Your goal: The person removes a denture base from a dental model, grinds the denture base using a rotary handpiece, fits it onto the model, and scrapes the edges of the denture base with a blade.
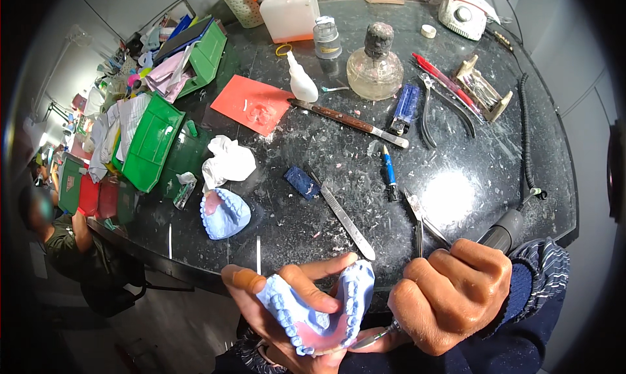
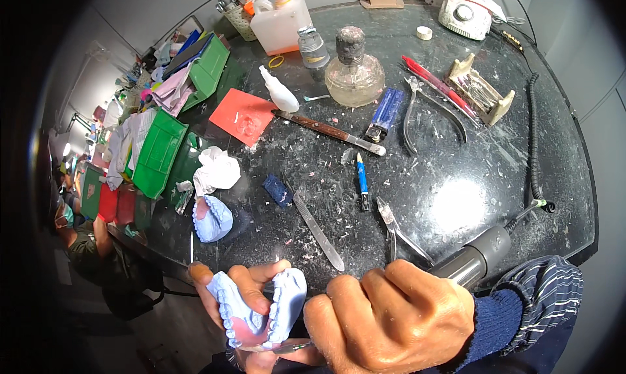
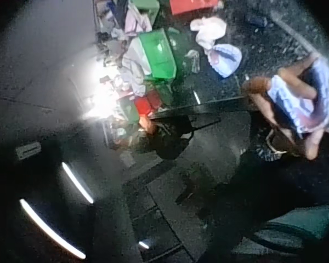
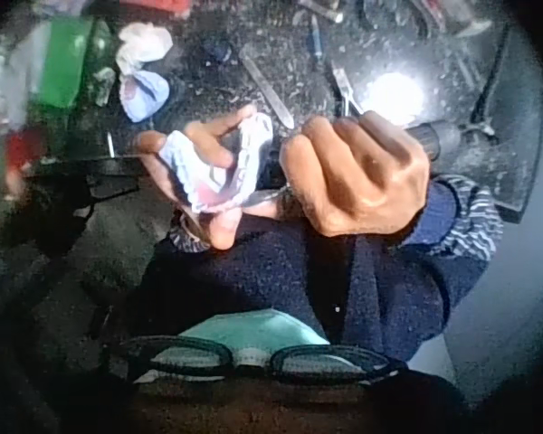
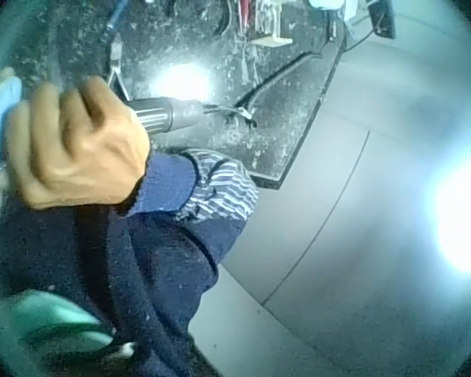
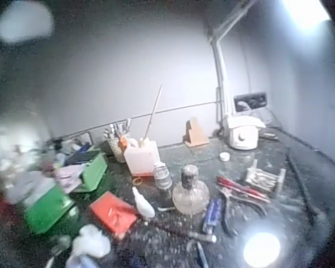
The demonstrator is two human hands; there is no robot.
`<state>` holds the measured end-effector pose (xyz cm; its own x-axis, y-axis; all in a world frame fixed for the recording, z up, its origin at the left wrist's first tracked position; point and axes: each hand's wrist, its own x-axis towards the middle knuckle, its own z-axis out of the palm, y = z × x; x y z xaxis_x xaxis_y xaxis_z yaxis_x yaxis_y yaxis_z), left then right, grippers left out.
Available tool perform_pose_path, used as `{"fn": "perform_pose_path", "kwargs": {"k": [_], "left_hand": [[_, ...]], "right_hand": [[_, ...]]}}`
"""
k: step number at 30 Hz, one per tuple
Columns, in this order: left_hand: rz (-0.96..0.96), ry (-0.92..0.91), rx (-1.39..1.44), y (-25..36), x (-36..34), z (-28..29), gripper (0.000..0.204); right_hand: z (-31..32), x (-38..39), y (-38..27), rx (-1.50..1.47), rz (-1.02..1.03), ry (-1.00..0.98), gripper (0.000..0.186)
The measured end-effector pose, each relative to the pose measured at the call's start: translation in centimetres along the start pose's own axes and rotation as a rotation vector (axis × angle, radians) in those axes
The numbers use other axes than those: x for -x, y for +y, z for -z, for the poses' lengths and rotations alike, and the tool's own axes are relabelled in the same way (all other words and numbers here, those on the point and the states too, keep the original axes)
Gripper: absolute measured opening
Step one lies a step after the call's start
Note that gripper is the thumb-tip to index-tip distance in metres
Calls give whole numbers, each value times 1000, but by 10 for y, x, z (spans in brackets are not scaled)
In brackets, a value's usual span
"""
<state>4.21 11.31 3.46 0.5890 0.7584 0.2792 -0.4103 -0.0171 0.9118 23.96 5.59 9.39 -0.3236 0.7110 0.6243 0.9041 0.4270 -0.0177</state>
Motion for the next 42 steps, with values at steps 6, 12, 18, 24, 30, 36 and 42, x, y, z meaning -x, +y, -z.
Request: {"fn": "perform_pose_path", "kwargs": {"k": [6,12,18,24,30,36,42], "left_hand": [[-129,126,75,-5,-7,-27,91],[-149,204,135,-3,-10,-43,90],[-116,40,42,5,-12,-25,89],[-268,9,-7,-14,-12,-25,97],[-328,197,-32,-17,-10,-38,102],[-233,373,-5,-5,-10,-58,104],[-213,526,-122,-3,-10,-63,104]], "right_hand": [[7,-2,-4,-8,-53,-54,53],[8,-4,-3,13,-43,-59,52],[10,-2,1,66,58,-82,49],[-2,-2,-1,103,39,81,30],[8,-1,0,135,36,-52,27],[4,1,-1,206,15,48,27],[-3,0,3,249,100,103,28]]}}
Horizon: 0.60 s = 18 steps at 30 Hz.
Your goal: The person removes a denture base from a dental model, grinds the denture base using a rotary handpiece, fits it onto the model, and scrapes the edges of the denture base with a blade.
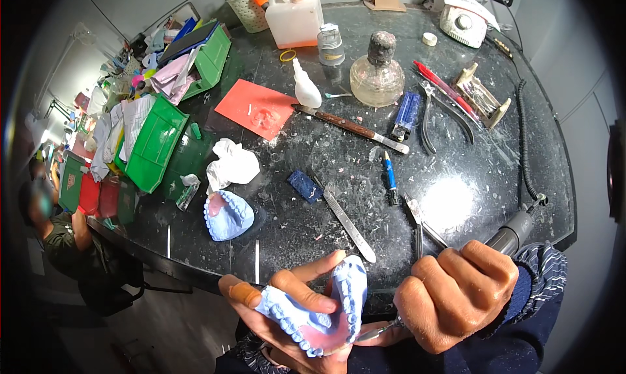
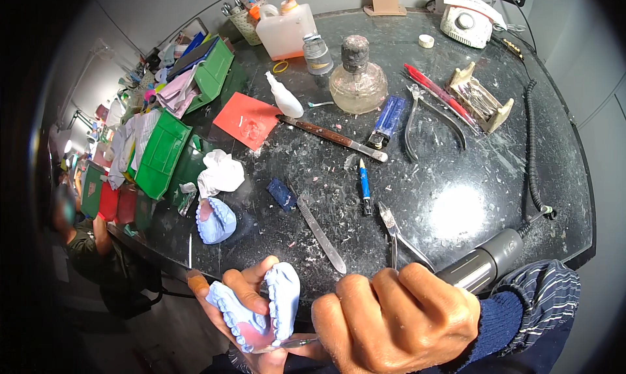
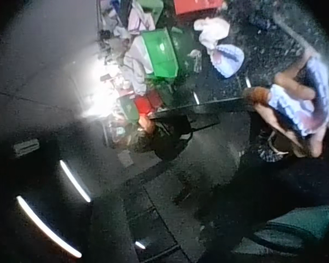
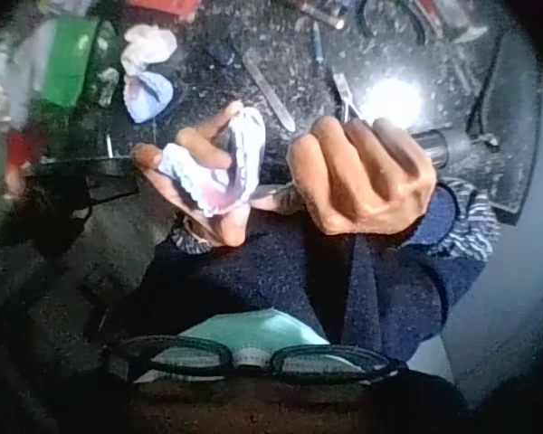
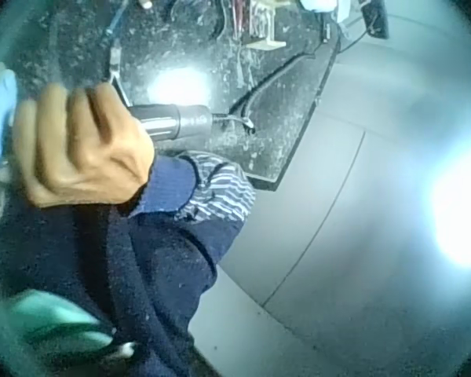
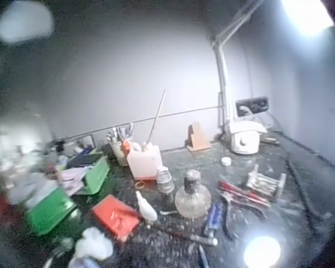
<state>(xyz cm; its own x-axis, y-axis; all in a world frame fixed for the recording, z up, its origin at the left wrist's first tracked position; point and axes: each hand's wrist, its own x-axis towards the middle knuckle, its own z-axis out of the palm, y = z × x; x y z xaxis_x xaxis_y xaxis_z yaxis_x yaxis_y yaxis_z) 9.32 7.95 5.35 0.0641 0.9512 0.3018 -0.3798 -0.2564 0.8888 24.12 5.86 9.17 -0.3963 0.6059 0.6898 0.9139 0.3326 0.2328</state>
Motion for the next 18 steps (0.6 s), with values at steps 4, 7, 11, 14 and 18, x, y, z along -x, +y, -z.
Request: {"fn": "perform_pose_path", "kwargs": {"k": [4,7,11,14,18], "left_hand": [[-194,-222,-52,-14,-5,19,105],[36,-144,-79,-7,-2,23,105],[22,-206,314,-19,-5,22,94],[175,-306,463,-15,-10,23,85],[227,-233,455,-9,-8,15,80]], "right_hand": [[9,-2,-3,-21,-36,-105,31],[9,-2,-5,22,-117,-42,45],[7,-2,-6,10,-58,-57,47],[10,-1,0,-66,-14,-110,47],[14,-5,-1,-120,-71,-138,49]]}}
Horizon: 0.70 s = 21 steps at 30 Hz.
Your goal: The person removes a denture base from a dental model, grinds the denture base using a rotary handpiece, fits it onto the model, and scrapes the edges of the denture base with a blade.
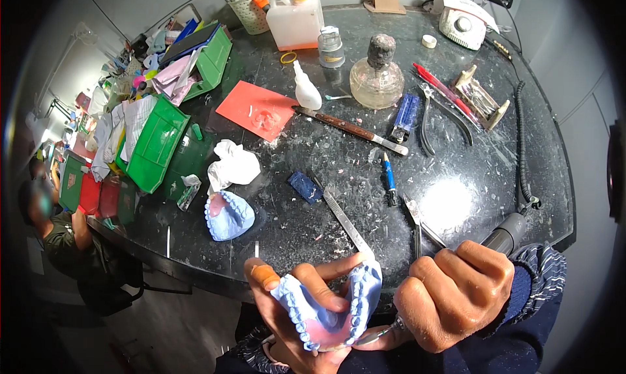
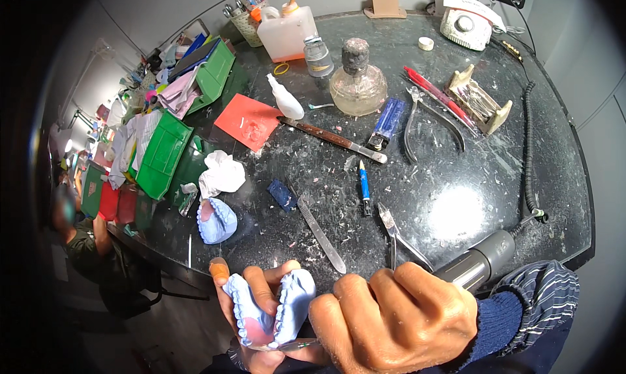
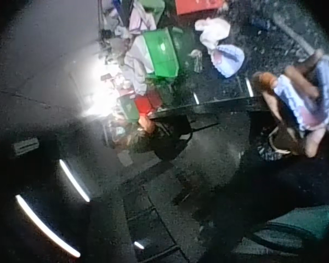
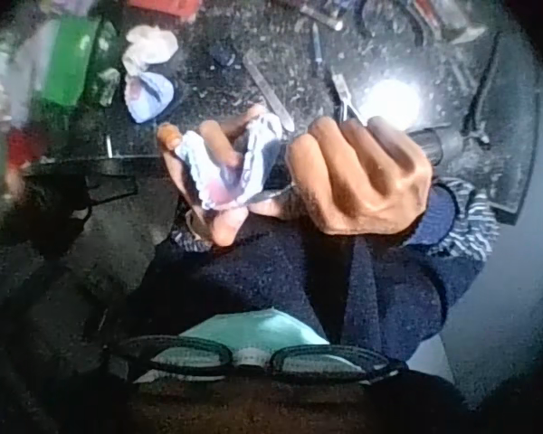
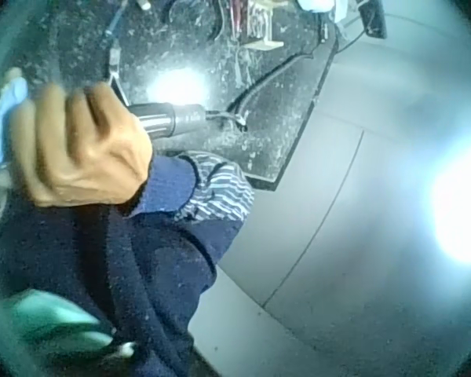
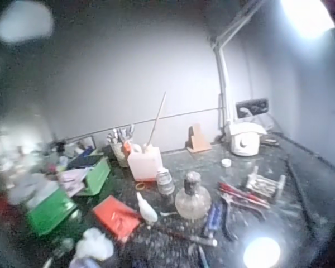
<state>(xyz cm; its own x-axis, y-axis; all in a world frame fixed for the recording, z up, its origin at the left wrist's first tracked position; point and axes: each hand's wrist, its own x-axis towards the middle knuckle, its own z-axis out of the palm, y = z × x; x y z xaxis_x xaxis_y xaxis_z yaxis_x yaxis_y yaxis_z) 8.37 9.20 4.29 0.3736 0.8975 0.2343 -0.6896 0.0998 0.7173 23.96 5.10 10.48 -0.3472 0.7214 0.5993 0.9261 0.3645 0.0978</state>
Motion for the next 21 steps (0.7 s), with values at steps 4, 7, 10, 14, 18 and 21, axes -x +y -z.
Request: {"fn": "perform_pose_path", "kwargs": {"k": [4,7,10,14,18,21], "left_hand": [[-9,-72,24,3,-1,5,80],[57,33,11,4,1,-12,77],[41,34,-48,3,1,-13,76],[382,459,111,9,12,17,80],[155,147,-172,-1,14,23,93],[5,-51,-190,-2,13,12,99]], "right_hand": [[-5,-1,-2,-37,-5,40,51],[-2,-2,-1,-53,-23,32,47],[2,-1,0,-75,-40,-34,36],[-8,2,3,-6,49,90,24],[-4,-2,3,-23,36,41,24],[-3,0,4,-50,32,1,22]]}}
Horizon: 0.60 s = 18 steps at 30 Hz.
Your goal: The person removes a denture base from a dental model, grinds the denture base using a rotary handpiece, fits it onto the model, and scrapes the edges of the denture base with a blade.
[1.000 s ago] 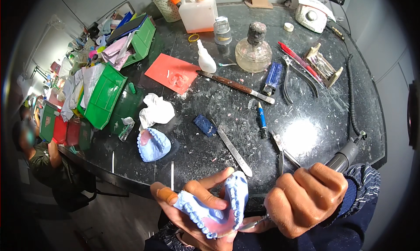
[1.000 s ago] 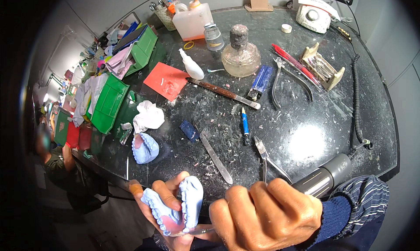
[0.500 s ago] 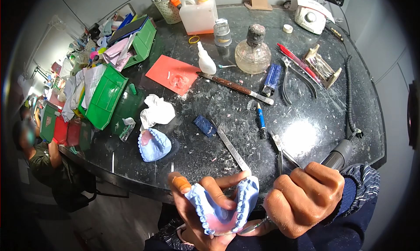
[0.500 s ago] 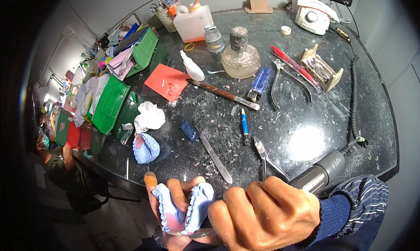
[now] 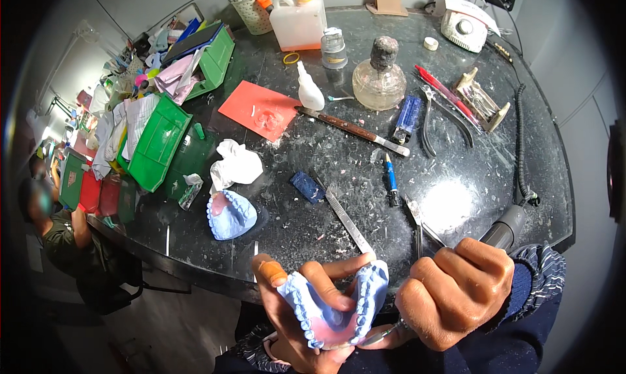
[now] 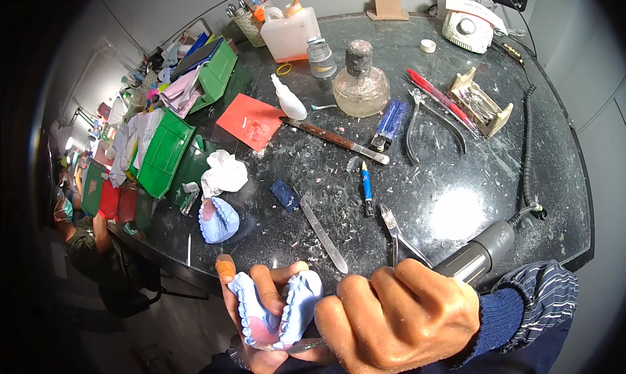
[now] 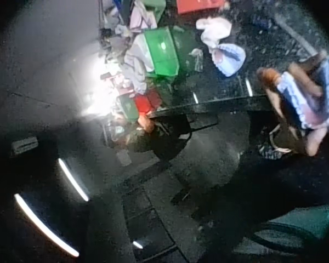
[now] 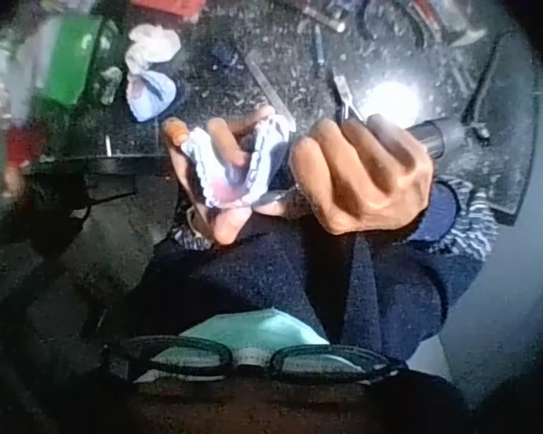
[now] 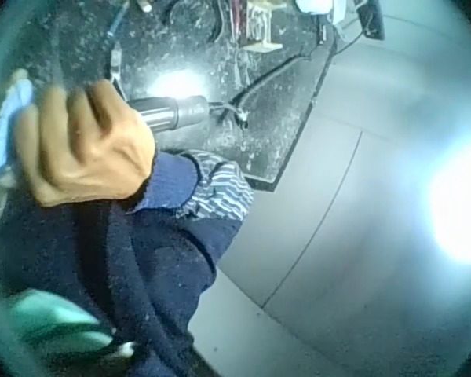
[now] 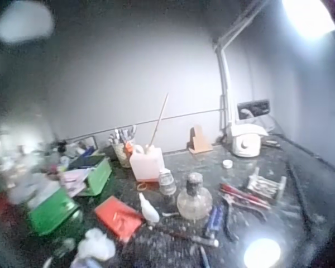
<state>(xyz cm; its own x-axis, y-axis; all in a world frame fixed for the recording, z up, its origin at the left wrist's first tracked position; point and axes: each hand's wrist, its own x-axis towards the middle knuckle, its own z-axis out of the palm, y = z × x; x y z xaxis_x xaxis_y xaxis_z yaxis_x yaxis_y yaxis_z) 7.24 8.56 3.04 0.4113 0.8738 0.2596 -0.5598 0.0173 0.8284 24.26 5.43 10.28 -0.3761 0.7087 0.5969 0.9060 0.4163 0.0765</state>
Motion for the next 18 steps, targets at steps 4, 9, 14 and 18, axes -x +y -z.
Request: {"fn": "perform_pose_path", "kwargs": {"k": [4,9,14,18], "left_hand": [[61,-78,58,7,-10,-9,101],[142,126,1,9,6,-8,103],[122,96,17,11,-1,-8,105],[100,127,-8,8,0,-9,105]], "right_hand": [[2,-2,-2,1,0,14,26],[-1,2,2,20,79,4,36],[4,-5,1,-68,-1,-22,41],[2,-1,2,-28,77,-35,38]]}}
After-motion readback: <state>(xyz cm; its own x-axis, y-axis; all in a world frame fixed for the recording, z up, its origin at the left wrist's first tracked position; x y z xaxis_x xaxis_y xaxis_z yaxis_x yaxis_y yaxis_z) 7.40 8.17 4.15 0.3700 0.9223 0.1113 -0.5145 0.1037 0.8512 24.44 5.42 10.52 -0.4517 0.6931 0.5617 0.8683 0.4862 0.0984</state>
